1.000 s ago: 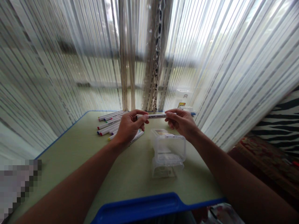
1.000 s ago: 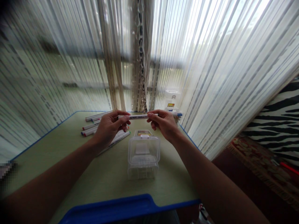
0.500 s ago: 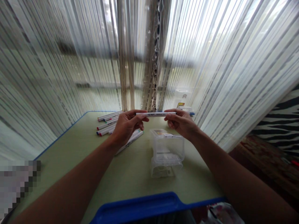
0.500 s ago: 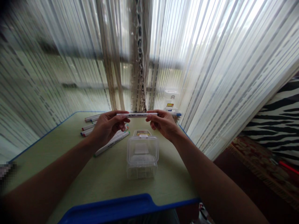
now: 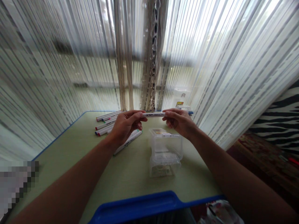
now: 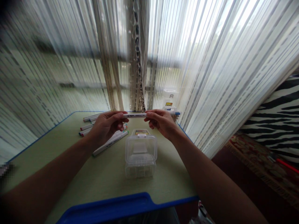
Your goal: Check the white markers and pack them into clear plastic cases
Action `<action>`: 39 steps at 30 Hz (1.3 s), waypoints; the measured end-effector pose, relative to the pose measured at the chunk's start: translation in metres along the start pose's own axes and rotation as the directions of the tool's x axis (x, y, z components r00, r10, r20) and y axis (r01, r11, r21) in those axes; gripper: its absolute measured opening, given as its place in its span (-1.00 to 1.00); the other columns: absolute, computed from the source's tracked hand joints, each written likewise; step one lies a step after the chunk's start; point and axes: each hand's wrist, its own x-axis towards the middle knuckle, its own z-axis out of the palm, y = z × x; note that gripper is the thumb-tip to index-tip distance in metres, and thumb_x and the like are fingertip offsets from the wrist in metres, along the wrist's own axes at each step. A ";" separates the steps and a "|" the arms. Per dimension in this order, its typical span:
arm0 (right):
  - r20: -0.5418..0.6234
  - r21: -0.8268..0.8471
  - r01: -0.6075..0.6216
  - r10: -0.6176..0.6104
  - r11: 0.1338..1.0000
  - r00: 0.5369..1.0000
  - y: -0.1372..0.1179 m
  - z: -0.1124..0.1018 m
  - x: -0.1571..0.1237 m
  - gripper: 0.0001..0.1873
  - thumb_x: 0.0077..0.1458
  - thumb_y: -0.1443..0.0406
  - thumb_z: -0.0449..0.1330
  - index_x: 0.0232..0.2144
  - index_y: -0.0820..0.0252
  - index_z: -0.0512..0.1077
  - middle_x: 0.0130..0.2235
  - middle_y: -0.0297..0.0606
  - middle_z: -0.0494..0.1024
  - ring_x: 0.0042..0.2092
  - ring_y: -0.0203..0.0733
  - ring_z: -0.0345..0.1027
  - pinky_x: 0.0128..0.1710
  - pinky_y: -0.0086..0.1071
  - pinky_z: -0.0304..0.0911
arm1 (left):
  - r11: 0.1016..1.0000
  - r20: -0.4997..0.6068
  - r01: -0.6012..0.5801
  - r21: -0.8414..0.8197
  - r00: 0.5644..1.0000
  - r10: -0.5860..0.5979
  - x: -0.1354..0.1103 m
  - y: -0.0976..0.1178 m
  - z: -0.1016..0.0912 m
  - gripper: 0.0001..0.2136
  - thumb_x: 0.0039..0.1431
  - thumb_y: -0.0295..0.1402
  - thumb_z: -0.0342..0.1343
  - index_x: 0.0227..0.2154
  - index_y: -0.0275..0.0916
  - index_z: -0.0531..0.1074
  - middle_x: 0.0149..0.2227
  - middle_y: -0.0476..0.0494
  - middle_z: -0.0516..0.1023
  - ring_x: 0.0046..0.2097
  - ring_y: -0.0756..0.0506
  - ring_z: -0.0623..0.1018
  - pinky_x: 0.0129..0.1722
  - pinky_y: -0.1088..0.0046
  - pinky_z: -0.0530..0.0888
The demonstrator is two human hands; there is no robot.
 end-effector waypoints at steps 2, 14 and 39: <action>0.015 0.011 -0.001 0.001 1.000 1.000 0.000 -0.001 0.000 -0.70 -0.22 0.23 0.50 -0.39 0.24 0.59 -0.51 -0.30 0.61 -0.63 -0.42 0.30 -0.64 -0.51 0.21 | 1.000 -0.006 0.016 -0.021 1.000 -0.016 0.000 0.002 0.000 -0.76 -0.03 -0.36 0.36 -0.29 -0.39 0.59 -0.44 -0.19 0.64 -0.58 0.08 0.43 -0.56 0.54 0.45; 0.084 0.002 -0.015 0.014 1.000 0.996 -0.003 -0.005 -0.002 -0.68 -0.21 0.25 0.51 -0.37 0.25 0.57 -0.48 -0.28 0.63 -0.62 -0.41 0.35 -0.63 -0.51 0.27 | 1.000 0.025 -0.022 0.020 0.999 0.021 0.001 0.001 -0.005 -0.76 -0.09 -0.42 0.39 -0.29 -0.36 0.62 -0.46 -0.14 0.62 -0.58 0.10 0.40 -0.57 0.56 0.43; -0.007 -0.062 0.000 -0.001 0.998 1.000 0.001 -0.007 0.002 -0.70 -0.13 0.14 0.47 -0.43 0.26 0.59 -0.57 -0.29 0.56 -0.64 -0.38 0.31 -0.68 -0.50 0.22 | 0.996 -0.029 -0.017 0.089 0.999 0.020 0.003 -0.001 -0.009 -0.78 -0.07 -0.35 0.38 -0.34 -0.35 0.62 -0.53 -0.09 0.56 -0.60 0.07 0.39 -0.56 0.50 0.44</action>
